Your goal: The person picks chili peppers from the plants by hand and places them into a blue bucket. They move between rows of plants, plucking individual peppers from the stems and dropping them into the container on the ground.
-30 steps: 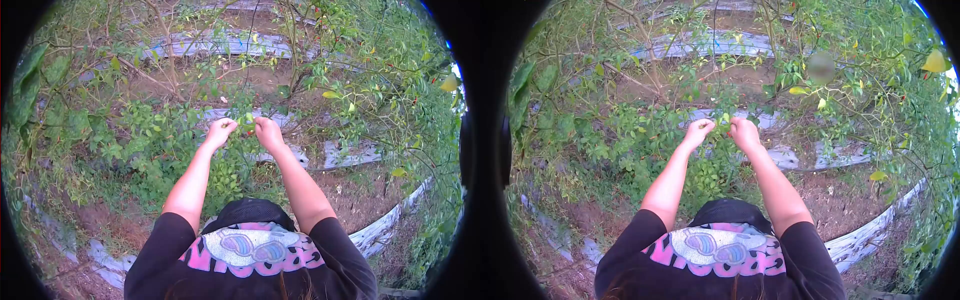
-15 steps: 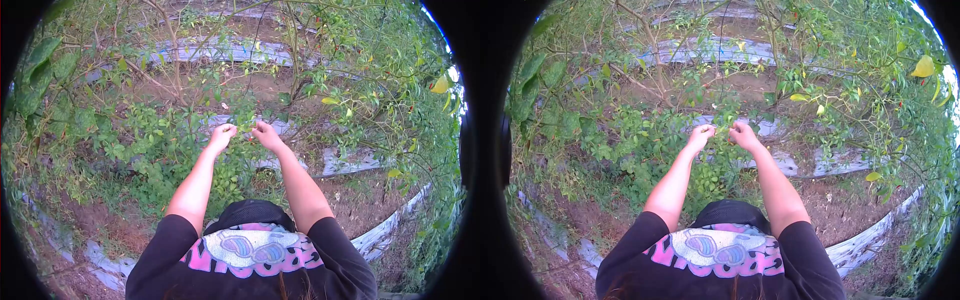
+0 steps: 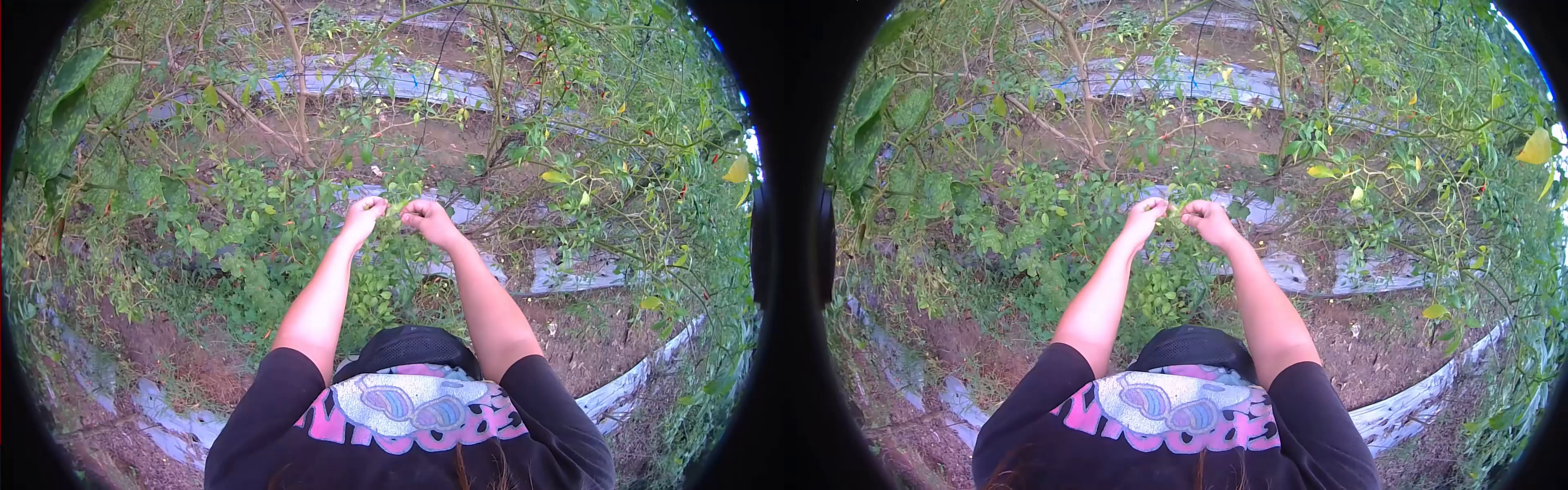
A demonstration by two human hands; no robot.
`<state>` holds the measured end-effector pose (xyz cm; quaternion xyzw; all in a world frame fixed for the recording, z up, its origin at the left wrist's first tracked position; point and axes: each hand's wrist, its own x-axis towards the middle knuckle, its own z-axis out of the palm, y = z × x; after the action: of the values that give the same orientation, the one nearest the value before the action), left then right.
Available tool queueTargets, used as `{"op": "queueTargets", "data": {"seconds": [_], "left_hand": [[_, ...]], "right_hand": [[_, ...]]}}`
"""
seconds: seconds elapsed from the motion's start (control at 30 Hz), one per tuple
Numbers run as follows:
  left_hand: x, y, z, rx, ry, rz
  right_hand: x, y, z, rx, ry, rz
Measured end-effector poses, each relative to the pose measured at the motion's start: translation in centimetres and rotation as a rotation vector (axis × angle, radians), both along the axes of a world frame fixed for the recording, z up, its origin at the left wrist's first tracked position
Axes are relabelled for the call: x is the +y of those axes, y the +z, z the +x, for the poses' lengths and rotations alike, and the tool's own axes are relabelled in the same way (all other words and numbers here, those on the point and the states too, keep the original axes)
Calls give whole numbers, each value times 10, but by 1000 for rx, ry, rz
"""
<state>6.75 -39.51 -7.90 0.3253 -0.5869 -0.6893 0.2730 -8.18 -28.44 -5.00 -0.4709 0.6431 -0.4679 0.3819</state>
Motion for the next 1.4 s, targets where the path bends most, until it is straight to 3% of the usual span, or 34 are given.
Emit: {"op": "queueTargets", "data": {"seconds": [0.13,0.23,0.33,0.47,0.7,1.0,1.1,1.23,1.33,1.4], "left_hand": [[-6,-4,1,-30,2,-19],[-5,-4,0,-20,-17,8],[-2,-4,-3,16,18,17],[4,-6,-7,22,-2,74],[20,-6,-12,30,33,56],[21,-15,-15,-31,94,137],[23,-10,-13,-98,20,-156],[29,-2,5,-65,65,-299],[39,5,41,-66,-107,-69],[46,-10,66,28,-53,-15]], "right_hand": [[-1,11,-1,-702,-62,-1],[1,5,0,-870,-79,53],[4,6,10,-782,-171,278],[0,-7,14,-711,-106,268],[2,-15,16,-867,-246,176],[17,3,4,-1028,-107,-75],[31,21,7,-1038,-112,-27],[66,37,1,-1102,-76,-46],[101,39,-12,-1170,-119,-82],[122,40,-20,-1206,-162,-105]]}}
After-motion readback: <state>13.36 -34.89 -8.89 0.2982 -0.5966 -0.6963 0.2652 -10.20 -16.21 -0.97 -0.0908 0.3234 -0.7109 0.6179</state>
